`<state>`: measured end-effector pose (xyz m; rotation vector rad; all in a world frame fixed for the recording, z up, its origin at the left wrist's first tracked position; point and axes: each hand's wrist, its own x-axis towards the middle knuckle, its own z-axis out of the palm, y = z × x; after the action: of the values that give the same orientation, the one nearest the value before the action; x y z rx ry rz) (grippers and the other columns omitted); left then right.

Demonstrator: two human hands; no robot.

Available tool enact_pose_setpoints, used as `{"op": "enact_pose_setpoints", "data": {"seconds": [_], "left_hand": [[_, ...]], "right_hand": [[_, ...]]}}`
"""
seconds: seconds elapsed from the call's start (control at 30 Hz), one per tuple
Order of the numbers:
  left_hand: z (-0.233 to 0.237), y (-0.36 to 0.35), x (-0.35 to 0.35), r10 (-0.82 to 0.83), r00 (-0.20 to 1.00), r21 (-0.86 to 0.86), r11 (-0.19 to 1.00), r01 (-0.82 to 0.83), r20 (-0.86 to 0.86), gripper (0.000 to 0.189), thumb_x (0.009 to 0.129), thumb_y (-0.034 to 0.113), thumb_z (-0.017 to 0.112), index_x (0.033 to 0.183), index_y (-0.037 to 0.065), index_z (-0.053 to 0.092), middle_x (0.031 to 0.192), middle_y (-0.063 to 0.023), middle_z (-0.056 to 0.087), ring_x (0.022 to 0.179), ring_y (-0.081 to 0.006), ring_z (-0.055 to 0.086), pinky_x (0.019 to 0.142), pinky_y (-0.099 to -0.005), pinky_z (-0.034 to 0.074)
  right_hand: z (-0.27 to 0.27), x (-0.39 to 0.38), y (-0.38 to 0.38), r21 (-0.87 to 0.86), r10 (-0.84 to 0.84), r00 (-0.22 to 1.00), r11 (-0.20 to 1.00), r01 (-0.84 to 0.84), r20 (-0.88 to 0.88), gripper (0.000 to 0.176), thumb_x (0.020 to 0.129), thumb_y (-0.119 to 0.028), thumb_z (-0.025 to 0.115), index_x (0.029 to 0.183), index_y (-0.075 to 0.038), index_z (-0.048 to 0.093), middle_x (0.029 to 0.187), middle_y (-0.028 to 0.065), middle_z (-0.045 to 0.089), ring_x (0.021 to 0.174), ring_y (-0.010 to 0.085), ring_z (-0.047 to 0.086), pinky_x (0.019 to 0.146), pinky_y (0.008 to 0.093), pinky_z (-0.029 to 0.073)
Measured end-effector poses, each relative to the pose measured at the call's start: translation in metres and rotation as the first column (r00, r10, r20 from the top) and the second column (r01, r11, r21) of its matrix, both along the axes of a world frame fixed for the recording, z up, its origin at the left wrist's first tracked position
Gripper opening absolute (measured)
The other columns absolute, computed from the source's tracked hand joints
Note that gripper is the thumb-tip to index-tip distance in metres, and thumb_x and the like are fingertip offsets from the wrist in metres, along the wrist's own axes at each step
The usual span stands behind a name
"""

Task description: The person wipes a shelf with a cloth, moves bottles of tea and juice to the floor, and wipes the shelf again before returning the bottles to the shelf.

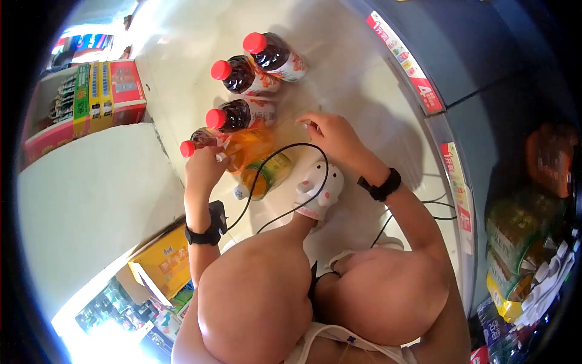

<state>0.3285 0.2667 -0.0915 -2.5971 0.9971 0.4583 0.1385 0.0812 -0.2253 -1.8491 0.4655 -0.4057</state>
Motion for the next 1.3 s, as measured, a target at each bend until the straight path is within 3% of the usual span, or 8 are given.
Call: {"op": "enact_pose_setpoints", "data": {"seconds": [0.3, 0.6, 0.77, 0.8, 0.9, 1.07, 1.17, 1.3], "left_hand": [[0.053, -0.018, -0.029, -0.04, 0.999, -0.263, 0.964, 0.032, -0.025, 0.038, 0.077, 0.025, 0.064, 0.114, 0.017, 0.066, 0.09, -0.0134, 0.068, 0.079, -0.03, 0.065, 0.07, -0.0365, 0.051], [0.12, -0.072, -0.081, -0.326, 0.931, -0.656, 0.741, 0.143, -0.165, 0.045, 0.066, 0.003, 0.063, 0.111, 0.008, 0.068, 0.073, -0.0051, 0.064, 0.051, -0.0065, 0.042, 0.046, -0.0211, 0.032], [0.141, -0.13, -0.115, -0.705, 0.674, -0.781, 0.542, 0.311, -0.221, 0.043, 0.063, 0.004, 0.062, 0.105, 0.005, 0.069, 0.074, -0.008, 0.065, 0.053, -0.0108, 0.049, 0.048, -0.0236, 0.037], [0.146, -0.143, -0.124, -0.771, 0.601, -0.778, 0.504, 0.374, -0.211, 0.043, 0.062, 0.004, 0.062, 0.104, 0.003, 0.068, 0.076, -0.0102, 0.065, 0.056, -0.0136, 0.053, 0.052, -0.0247, 0.041], [0.16, -0.184, -0.155, -0.915, 0.373, -0.737, 0.356, 0.575, -0.151, 0.04, 0.061, 0.007, 0.064, 0.101, -0.001, 0.068, 0.078, -0.0139, 0.066, 0.058, -0.0213, 0.059, 0.055, -0.0279, 0.045], [0.156, -0.249, -0.215, -0.991, 0.129, -0.768, 0.114, 0.63, -0.042, 0.02, 0.069, 0.02, 0.064, 0.081, 0.004, 0.068, 0.064, -0.0145, 0.06, 0.058, -0.0319, 0.059, 0.053, -0.0377, 0.046], [0.158, -0.273, -0.249, -0.999, 0.018, -0.755, 0.039, 0.655, -0.036, 0.026, 0.07, 0.025, 0.062, 0.086, 0.007, 0.071, 0.07, -0.0167, 0.063, 0.069, -0.0329, 0.063, 0.062, -0.0395, 0.05], [0.12, -0.313, -0.286, -0.993, -0.081, -0.804, -0.113, 0.584, 0.082, 0.03, 0.074, 0.026, 0.063, 0.098, 0.01, 0.071, 0.082, -0.0156, 0.067, 0.076, -0.0316, 0.065, 0.072, -0.0367, 0.052]], "right_hand": [[0.019, -0.014, -0.006, 0.011, -0.045, 0.999, 0.999, 0.045, 0.002, 0.019, 0.084, -0.014, 0.06, 0.1, -0.006, 0.064, 0.081, 0.0155, 0.063, 0.073, 0.0322, 0.062, 0.067, 0.0401, 0.049], [0.08, -0.046, -0.019, -0.124, 0.062, 0.935, 0.992, -0.019, 0.35, 0.077, 0.067, -0.024, 0.08, 0.134, -0.008, 0.045, 0.132, 0.0133, 0.047, 0.119, 0.0308, 0.046, 0.1, 0.0398, 0.039], [0.101, -0.081, -0.032, -0.366, -0.071, 0.919, 0.903, 0.225, 0.389, 0.097, 0.054, -0.029, 0.087, 0.135, -0.006, 0.039, 0.129, 0.0152, 0.048, 0.118, 0.034, 0.047, 0.099, 0.0388, 0.04], [0.108, -0.099, -0.031, -0.128, -0.177, 0.899, 0.961, 0.246, 0.4, 0.101, 0.049, -0.026, 0.089, 0.134, -0.005, 0.04, 0.129, 0.0159, 0.047, 0.118, 0.0346, 0.048, 0.099, 0.0393, 0.041], [0.108, -0.143, -0.035, -0.067, -0.41, 0.837, 0.884, 0.462, 0.364, 0.099, 0.049, -0.021, 0.09, 0.133, -0.005, 0.041, 0.129, 0.0161, 0.048, 0.118, 0.0333, 0.049, 0.099, 0.0401, 0.041], [0.129, -0.204, -0.046, -0.399, -0.711, 0.638, 0.515, 0.759, 0.296, 0.104, 0.05, -0.023, 0.091, 0.136, -0.002, 0.037, 0.132, 0.0158, 0.047, 0.119, 0.03, 0.051, 0.099, 0.039, 0.042], [0.128, -0.232, -0.049, -0.16, -0.804, 0.512, 0.487, 0.859, 0.301, 0.103, 0.058, -0.02, 0.088, 0.141, -0.002, 0.03, 0.136, 0.0163, 0.044, 0.12, 0.0285, 0.049, 0.1, 0.0367, 0.04], [0.101, -0.259, -0.059, -0.365, -0.85, 0.403, 0.276, 0.889, 0.339, 0.099, 0.068, -0.018, 0.082, 0.145, 0.0, 0.022, 0.14, 0.0216, 0.036, 0.128, 0.0337, 0.039, 0.105, 0.0414, 0.032]]}}
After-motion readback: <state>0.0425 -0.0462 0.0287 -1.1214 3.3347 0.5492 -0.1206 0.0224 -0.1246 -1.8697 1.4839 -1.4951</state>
